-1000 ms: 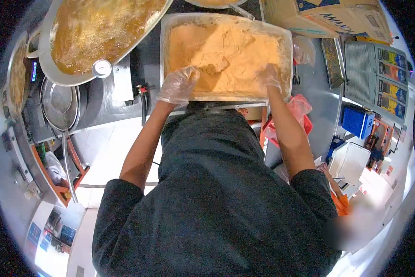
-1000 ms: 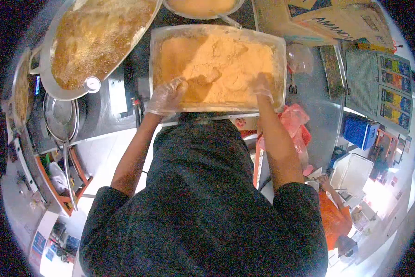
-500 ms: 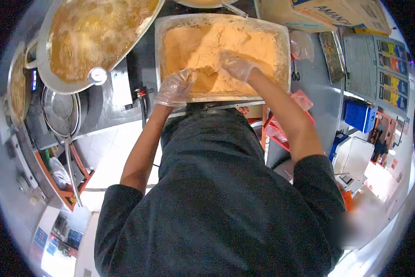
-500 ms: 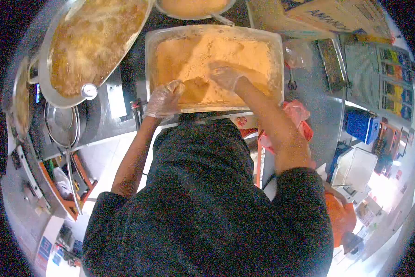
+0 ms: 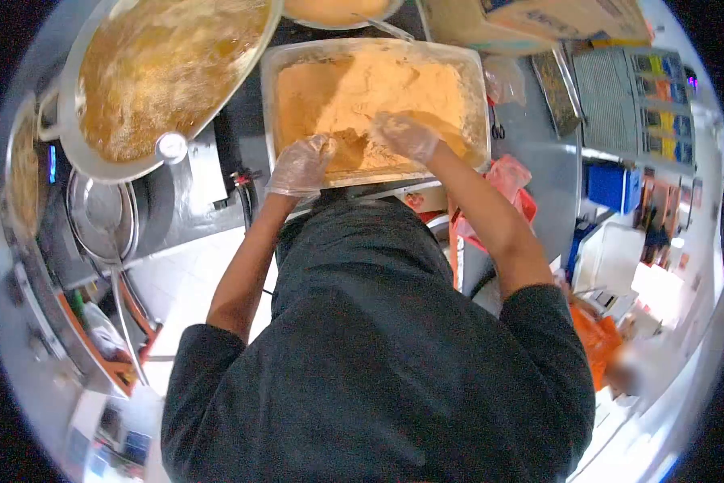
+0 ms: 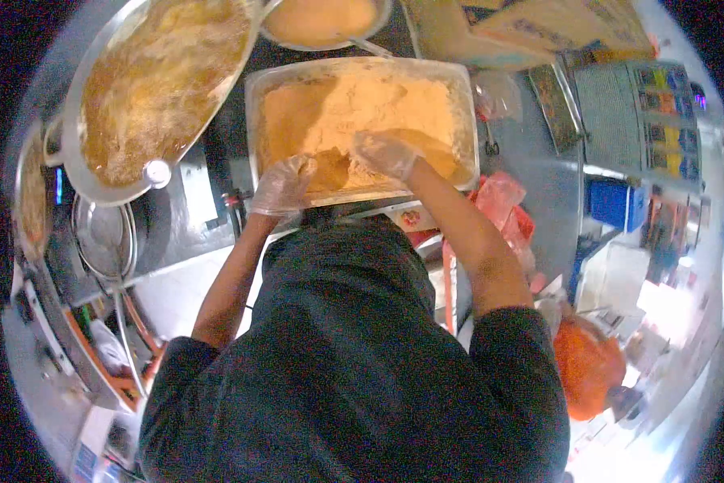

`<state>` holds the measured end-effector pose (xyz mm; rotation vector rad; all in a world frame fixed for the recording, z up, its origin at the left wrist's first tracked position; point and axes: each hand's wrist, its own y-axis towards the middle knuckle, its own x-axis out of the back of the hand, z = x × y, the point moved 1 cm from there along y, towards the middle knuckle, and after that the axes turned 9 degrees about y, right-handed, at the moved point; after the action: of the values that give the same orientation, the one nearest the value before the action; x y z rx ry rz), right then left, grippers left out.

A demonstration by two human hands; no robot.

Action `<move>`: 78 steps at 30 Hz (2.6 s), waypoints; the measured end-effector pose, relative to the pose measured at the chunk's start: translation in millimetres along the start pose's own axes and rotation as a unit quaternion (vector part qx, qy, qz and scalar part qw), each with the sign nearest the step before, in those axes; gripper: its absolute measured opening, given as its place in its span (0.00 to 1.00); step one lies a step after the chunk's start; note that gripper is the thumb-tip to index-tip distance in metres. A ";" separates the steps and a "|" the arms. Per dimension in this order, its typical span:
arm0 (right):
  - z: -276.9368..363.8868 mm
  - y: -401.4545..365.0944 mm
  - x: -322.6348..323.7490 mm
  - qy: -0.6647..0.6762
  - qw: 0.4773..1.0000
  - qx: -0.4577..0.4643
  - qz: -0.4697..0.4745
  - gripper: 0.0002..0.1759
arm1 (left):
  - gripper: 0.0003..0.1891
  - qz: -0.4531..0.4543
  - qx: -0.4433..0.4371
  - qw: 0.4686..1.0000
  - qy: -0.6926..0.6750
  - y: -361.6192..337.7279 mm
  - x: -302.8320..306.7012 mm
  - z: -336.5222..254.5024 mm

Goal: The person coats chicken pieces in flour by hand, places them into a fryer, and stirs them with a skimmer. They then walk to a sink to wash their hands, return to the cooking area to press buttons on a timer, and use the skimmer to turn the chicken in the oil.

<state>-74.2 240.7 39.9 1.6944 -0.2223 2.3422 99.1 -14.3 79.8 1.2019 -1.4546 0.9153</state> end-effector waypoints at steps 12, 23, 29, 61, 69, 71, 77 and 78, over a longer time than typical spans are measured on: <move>34.8 40.4 215.8 -0.140 0.980 -0.118 -0.070 0.13 | 0.15 -0.103 0.005 0.995 0.008 -13.9 4.9 2.0; 187.0 270.2 342.0 -0.064 0.975 -0.074 -0.199 0.12 | 0.11 -0.138 0.004 0.990 -0.026 -17.5 -2.8 4.9; 138.0 430.4 256.4 0.254 0.953 -0.097 -0.130 0.16 | 0.12 -0.136 0.055 0.985 -0.087 -19.5 -1.6 4.5; -135.1 18.4 -27.3 0.405 0.741 -0.519 -0.134 0.28 | 0.30 0.156 0.178 0.971 -0.010 114.1 -105.0 74.2; -75.3 45.9 -6.9 0.354 0.884 -0.295 0.078 0.38 | 0.45 0.361 0.287 0.854 -0.241 163.4 -47.3 33.5; -79.9 13.6 -13.5 0.440 0.814 -0.378 0.031 0.34 | 0.44 0.443 0.131 0.878 -0.125 138.0 -57.1 39.0; -110.3 -79.6 -59.3 0.491 0.756 -0.423 -0.090 0.28 | 0.28 0.332 0.017 0.930 -0.157 74.5 -51.6 27.9; -112.5 -85.0 -61.8 0.481 0.758 -0.425 -0.116 0.28 | 0.27 0.314 0.019 0.938 -0.145 68.4 -53.8 29.7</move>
<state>-134.4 345.2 -55.7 0.0277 -0.6699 2.0602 26.3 -15.7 23.7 0.9295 -2.1346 1.2265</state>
